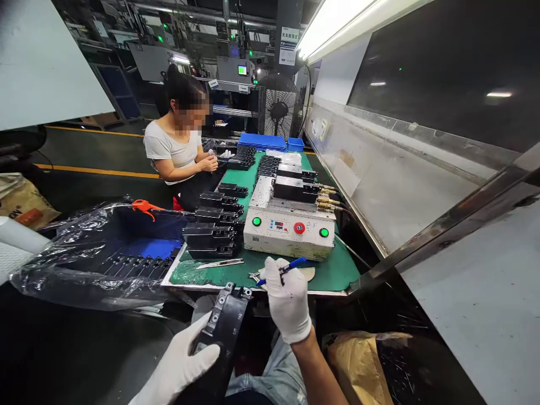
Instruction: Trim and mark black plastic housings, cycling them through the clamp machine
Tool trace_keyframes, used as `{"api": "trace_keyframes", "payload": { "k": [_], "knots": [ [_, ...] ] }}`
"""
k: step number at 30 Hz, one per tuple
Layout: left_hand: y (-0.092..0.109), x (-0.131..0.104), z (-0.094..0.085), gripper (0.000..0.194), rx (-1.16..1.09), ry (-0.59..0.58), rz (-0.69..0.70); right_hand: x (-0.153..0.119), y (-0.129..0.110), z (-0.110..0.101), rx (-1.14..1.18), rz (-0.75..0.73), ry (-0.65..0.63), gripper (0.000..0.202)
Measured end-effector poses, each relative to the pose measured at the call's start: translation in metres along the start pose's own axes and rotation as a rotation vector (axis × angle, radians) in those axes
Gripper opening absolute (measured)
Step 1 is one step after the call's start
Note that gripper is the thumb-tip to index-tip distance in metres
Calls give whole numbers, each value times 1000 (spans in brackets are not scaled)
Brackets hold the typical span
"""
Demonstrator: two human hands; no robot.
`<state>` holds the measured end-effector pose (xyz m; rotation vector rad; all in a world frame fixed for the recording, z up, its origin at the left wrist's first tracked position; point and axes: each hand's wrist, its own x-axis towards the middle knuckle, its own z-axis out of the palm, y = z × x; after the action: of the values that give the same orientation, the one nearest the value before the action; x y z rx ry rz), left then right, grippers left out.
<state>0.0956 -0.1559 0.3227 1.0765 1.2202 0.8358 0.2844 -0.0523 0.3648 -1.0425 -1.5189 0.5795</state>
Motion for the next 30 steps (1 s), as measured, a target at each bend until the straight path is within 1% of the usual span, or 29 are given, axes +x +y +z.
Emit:
{"api": "trace_keyframes", "payload": {
  "k": [2,5,8,10,13,15,17,19,21,24,26,30],
  "knots": [
    [3,-3,1,81,16,5,-7,-1,0,2,45,56,-27,43],
    [4,-5,3,74,60,-1,-22,-4,3,10,132,149,-94,45],
    [1,-5,5,73,77,5,10,-7,10,21,215,213,-160,45],
    [0,-5,5,71,75,-6,40,-7,14,26,245,226,-187,45],
    [3,-6,6,69,87,-6,60,-6,14,26,208,179,-173,44],
    [7,-6,7,69,96,0,52,-5,9,22,156,125,-126,40],
    [9,-5,8,69,118,12,38,-7,0,18,137,103,-97,38],
    [9,-4,8,68,167,52,37,-10,-9,14,149,98,-133,38],
    [7,-3,8,67,234,110,52,-14,-16,13,163,77,-213,39],
    [5,-3,7,69,313,171,58,-19,-18,15,145,36,-311,36],
    [6,-4,7,68,334,180,49,-20,-15,18,112,10,-325,35],
    [12,-6,9,61,301,153,35,-20,-9,19,70,-54,-297,33]
  ]
}}
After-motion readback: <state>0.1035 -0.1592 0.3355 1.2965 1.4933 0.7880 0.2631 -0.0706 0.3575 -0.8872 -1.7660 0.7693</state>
